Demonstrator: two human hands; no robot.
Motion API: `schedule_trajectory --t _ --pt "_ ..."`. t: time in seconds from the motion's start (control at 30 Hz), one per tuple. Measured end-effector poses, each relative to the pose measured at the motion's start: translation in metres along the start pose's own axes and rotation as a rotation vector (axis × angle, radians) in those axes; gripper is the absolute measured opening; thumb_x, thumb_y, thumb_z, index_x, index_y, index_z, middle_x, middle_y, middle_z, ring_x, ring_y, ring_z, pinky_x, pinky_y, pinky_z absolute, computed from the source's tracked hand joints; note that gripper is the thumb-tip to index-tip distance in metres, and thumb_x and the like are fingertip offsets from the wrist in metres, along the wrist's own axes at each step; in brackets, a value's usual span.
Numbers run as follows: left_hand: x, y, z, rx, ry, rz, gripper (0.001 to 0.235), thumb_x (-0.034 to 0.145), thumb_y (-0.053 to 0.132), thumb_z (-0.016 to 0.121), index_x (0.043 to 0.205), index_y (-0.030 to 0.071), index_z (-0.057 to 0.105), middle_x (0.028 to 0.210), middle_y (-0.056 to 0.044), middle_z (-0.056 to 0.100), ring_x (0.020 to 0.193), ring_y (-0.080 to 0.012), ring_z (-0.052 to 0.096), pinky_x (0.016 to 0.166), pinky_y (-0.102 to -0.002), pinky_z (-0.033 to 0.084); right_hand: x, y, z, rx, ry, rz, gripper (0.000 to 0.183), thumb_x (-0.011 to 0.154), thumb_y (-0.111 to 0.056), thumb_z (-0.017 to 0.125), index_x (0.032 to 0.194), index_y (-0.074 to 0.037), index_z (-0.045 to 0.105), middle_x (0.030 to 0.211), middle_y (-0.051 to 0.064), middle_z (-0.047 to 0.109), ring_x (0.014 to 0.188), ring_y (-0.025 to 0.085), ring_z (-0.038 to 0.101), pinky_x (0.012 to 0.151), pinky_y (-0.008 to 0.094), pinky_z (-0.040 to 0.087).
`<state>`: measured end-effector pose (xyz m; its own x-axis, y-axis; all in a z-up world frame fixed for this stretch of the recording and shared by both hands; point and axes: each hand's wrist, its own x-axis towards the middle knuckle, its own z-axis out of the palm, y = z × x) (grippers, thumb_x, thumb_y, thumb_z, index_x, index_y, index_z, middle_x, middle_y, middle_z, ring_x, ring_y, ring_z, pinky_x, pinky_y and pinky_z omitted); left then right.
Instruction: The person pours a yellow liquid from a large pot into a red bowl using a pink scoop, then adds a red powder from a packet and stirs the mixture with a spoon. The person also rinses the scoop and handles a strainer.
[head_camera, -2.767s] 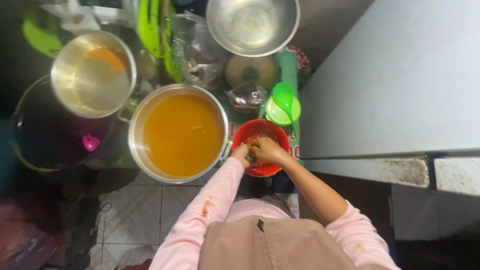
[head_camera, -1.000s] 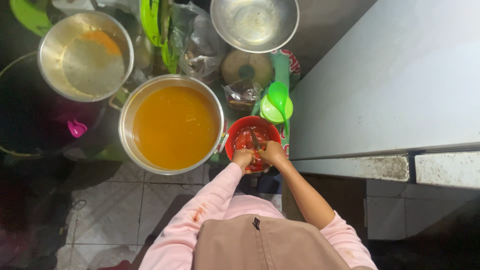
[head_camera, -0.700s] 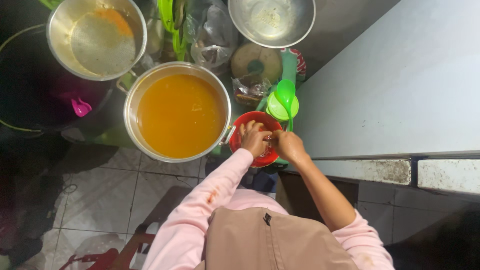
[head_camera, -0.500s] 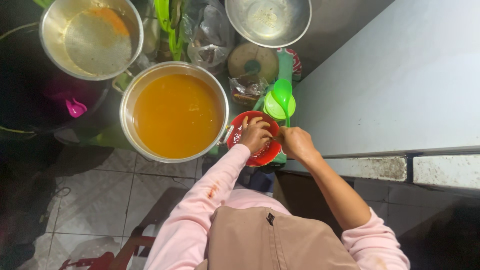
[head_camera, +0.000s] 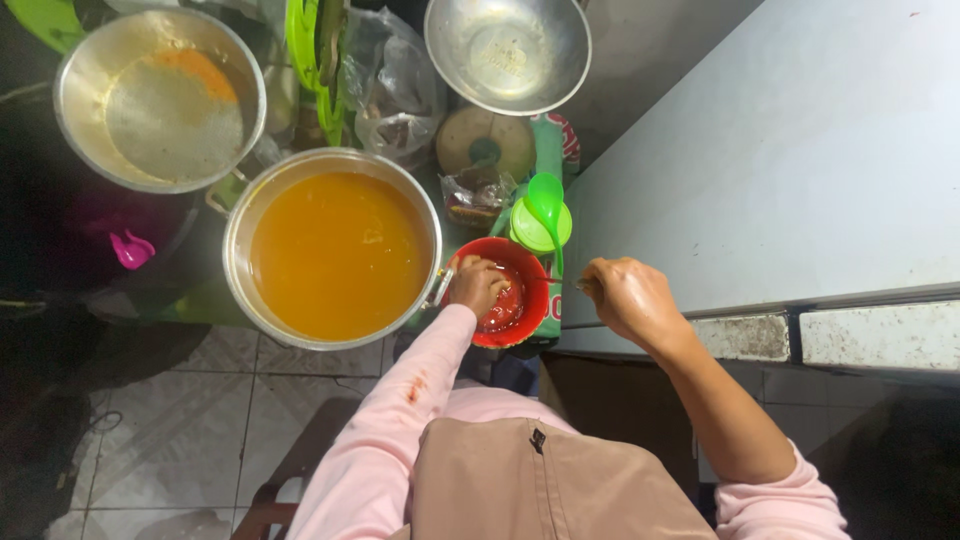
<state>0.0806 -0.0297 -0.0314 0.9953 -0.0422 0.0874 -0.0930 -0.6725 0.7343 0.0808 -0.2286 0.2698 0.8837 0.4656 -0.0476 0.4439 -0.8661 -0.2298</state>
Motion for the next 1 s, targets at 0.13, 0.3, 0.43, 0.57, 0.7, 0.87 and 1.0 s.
schedule_trajectory --t 0.13,0.3,0.43,0.57,0.7,0.87,1.0 --pt "-0.007 0.010 0.006 0.157 -0.015 0.037 0.020 0.080 0.023 0.081 0.097 0.013 0.080 0.107 -0.009 0.071 0.116 -0.0308 0.056 0.115 -0.059 0.030 0.003 0.002 0.037 -0.125 -0.043 0.015 0.008 0.093 -0.011 0.064 0.096 -0.009 0.071 0.084 0.016 0.073 0.081 0.037 0.070 0.070 0.049 0.055" --pt "-0.011 0.029 0.003 0.093 -0.077 -0.045 0.043 0.076 0.009 0.074 0.119 0.013 0.071 0.121 -0.013 0.066 0.122 -0.0322 0.058 0.109 -0.049 0.043 0.000 0.001 0.109 -0.027 0.090 0.025 0.012 0.088 -0.010 0.065 0.098 -0.008 0.071 0.085 0.016 0.072 0.084 0.037 0.069 0.071 0.048 0.056" --pt "-0.014 0.054 -0.019 0.186 -0.112 -0.028 0.036 0.074 0.008 0.077 0.109 0.013 0.074 0.127 -0.016 0.062 0.127 -0.0365 0.054 0.111 -0.052 0.036 -0.007 0.004 0.145 0.055 0.201 0.032 0.018 0.085 -0.007 0.064 0.102 -0.007 0.072 0.089 0.017 0.071 0.084 0.038 0.069 0.072 0.049 0.056" --pt "-0.017 0.074 -0.036 0.235 -0.113 -0.001 0.048 0.063 0.013 0.084 0.109 0.006 0.072 0.128 -0.019 0.061 0.130 -0.0393 0.048 0.115 -0.055 0.028 -0.013 0.005 0.159 0.077 0.156 0.066 0.022 0.085 -0.004 0.063 0.104 -0.007 0.072 0.089 0.017 0.071 0.088 0.038 0.068 0.076 0.048 0.056" --pt "-0.020 0.076 -0.032 0.222 -0.019 0.061 0.056 0.070 0.011 0.079 0.124 -0.002 0.067 0.131 -0.021 0.063 0.132 -0.0404 0.050 0.116 -0.053 0.029 -0.019 -0.001 0.164 0.134 0.239 0.042 0.026 0.084 -0.002 0.063 0.108 -0.004 0.071 0.092 0.019 0.070 0.088 0.039 0.068 0.076 0.048 0.056" --pt "-0.028 0.067 -0.020 0.236 -0.080 0.016 0.056 0.073 0.008 0.074 0.127 -0.005 0.063 0.134 -0.022 0.062 0.136 -0.0404 0.049 0.119 -0.051 0.028 -0.022 -0.003 0.169 0.166 0.230 0.062 0.025 0.085 -0.002 0.064 0.109 -0.004 0.071 0.089 0.020 0.070 0.086 0.040 0.067 0.077 0.048 0.055" --pt "-0.035 0.066 -0.016 0.221 -0.112 -0.020 0.051 0.075 0.007 0.071 0.124 -0.004 0.064 0.134 -0.023 0.061 0.136 -0.0409 0.049 0.120 -0.052 0.029 -0.029 -0.002 0.177 0.175 0.231 0.058 0.027 0.085 0.000 0.063 0.110 -0.004 0.071 0.088 0.020 0.069 0.086 0.039 0.067 0.078 0.047 0.055"
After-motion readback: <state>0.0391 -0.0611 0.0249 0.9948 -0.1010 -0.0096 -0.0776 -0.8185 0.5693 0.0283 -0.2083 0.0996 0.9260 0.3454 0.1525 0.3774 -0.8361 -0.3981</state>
